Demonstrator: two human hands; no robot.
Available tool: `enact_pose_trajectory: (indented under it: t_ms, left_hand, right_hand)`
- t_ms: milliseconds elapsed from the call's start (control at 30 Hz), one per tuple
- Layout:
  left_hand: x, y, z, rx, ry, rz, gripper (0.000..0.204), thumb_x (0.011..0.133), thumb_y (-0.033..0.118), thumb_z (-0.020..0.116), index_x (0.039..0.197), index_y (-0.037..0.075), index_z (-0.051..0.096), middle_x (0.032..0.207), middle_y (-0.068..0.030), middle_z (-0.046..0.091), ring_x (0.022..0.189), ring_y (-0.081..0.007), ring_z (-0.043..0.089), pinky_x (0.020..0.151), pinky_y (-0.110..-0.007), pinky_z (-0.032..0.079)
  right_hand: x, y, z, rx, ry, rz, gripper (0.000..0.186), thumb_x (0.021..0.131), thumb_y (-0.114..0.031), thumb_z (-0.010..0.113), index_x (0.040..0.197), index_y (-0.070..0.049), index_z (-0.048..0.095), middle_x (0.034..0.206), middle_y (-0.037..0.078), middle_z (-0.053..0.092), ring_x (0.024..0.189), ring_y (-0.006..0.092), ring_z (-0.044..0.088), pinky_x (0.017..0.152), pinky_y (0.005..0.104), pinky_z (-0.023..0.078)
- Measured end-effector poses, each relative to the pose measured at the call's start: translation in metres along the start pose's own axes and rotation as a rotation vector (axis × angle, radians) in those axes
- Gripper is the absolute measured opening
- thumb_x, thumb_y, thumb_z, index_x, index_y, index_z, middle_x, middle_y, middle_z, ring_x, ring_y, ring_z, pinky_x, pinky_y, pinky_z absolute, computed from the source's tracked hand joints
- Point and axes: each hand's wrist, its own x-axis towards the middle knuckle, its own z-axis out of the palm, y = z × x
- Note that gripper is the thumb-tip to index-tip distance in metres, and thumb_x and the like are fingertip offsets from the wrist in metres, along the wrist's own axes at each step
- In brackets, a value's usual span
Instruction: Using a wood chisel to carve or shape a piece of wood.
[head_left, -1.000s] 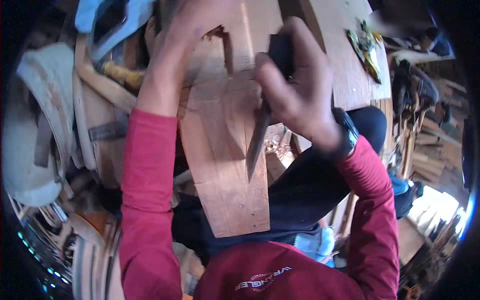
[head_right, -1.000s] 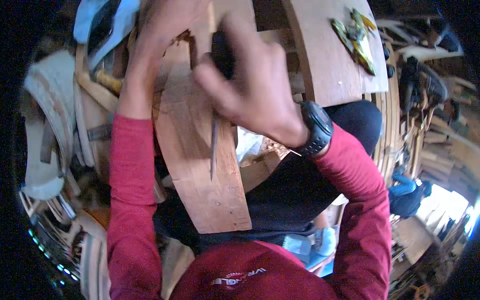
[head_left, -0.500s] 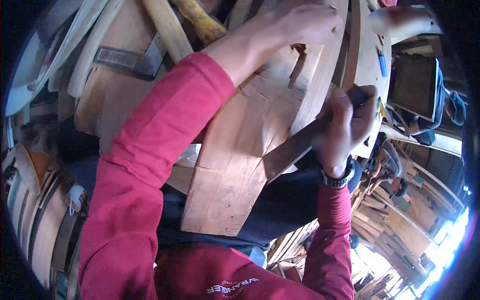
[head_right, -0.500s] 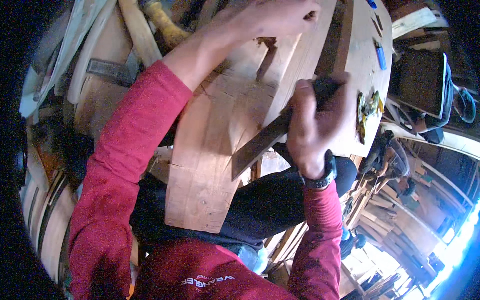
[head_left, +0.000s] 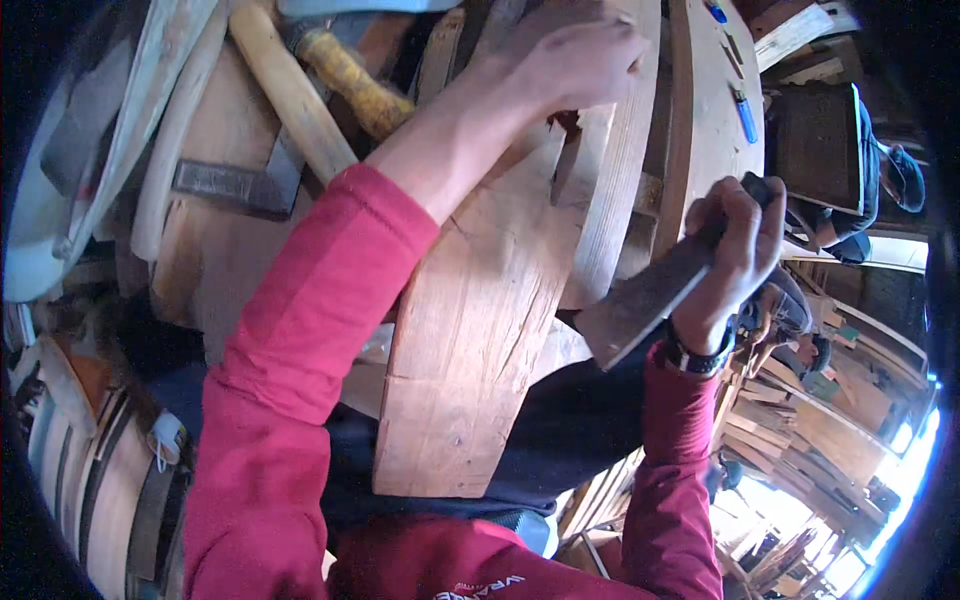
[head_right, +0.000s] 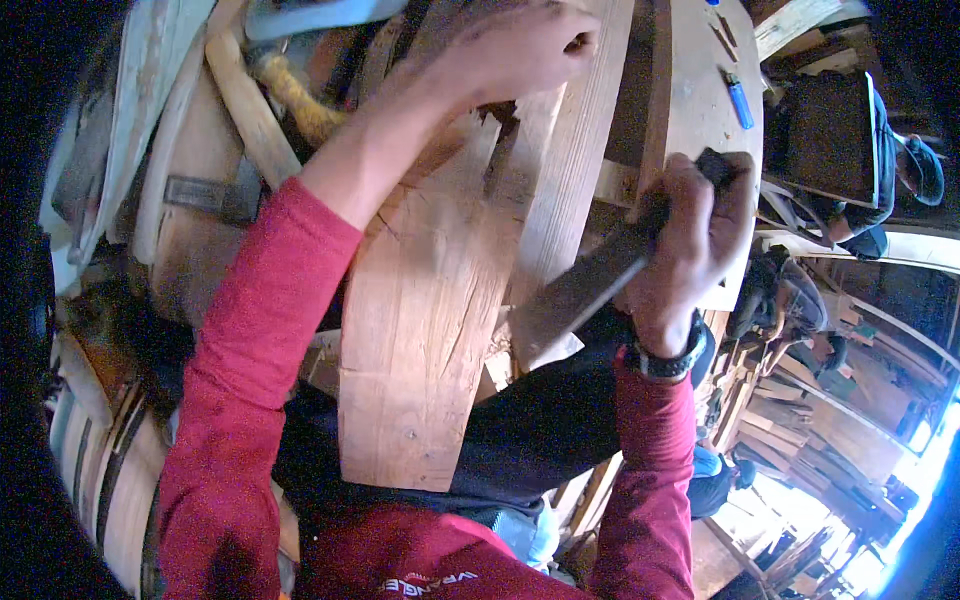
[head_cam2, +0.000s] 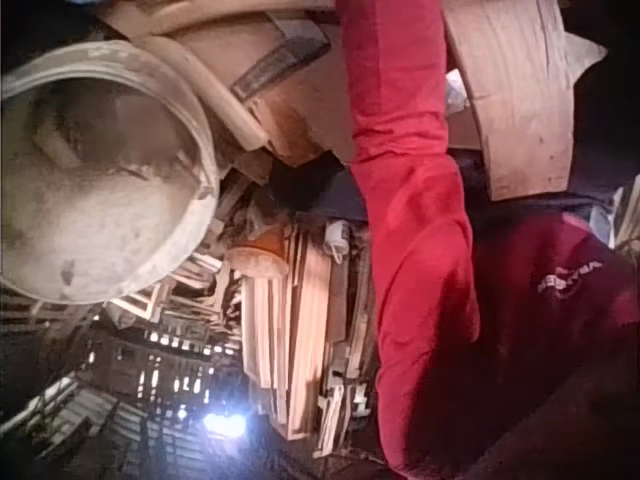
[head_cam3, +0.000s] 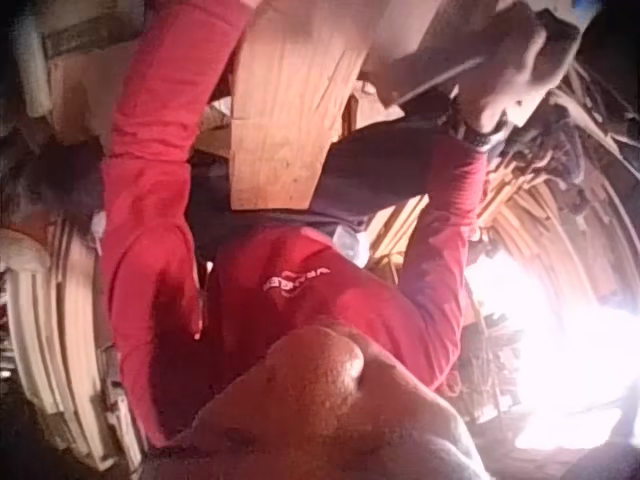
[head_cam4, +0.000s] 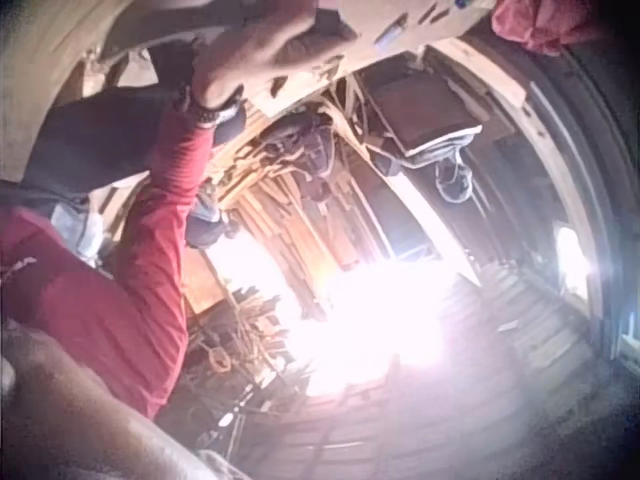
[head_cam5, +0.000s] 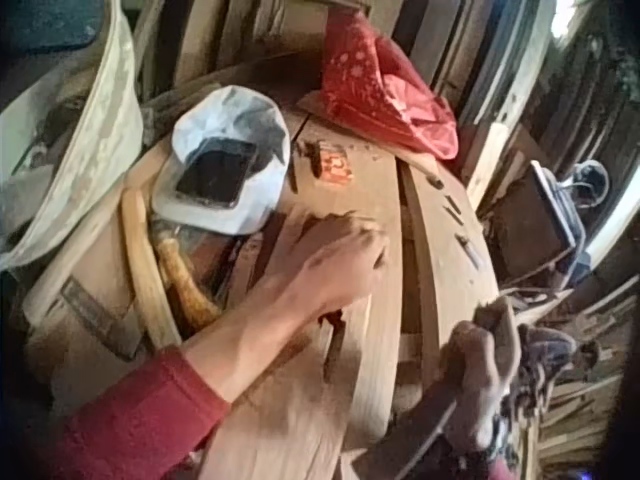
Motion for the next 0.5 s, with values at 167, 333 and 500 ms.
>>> enact_pose_trajectory:
  t_ms: [167,333,500]
  left_hand:
    - [-0.002,-0.015,0.014,0.048,0.133,0.032,0.024,0.090,0.017,0.058,0.091,-0.005,0.068,0.095,-0.0251,0.070,0.090,-0.0376,0.070,0.080,-0.046,0.054]
    - [0.007,-0.020,0.026,0.055,0.161,0.050,0.022,0.088,0.017,0.060,0.092,-0.002,0.069,0.101,-0.0220,0.070,0.095,-0.0359,0.069,0.083,-0.045,0.054]
    - [0.024,-0.041,0.063,0.067,0.047,-0.091,0.034,0.095,0.029,0.063,0.111,0.000,0.072,0.111,-0.0162,0.071,0.107,-0.0329,0.067,0.099,-0.040,0.050]
  right_hand:
    - [0.008,-0.004,0.001,0.045,0.040,-0.043,0.009,0.094,-0.008,0.059,0.090,-0.007,0.051,0.064,0.001,0.052,0.050,0.0076,0.048,0.046,0.0208,0.036]
    - [0.010,-0.005,0.004,0.086,0.038,-0.031,0.009,0.095,-0.007,0.058,0.091,-0.005,0.051,0.063,0.003,0.053,0.049,0.0086,0.048,0.046,0.0207,0.038]
    - [0.002,-0.002,0.009,0.047,-0.023,0.028,0.008,0.096,-0.007,0.057,0.093,-0.005,0.051,0.065,0.003,0.054,0.051,0.0100,0.052,0.049,0.0230,0.044]
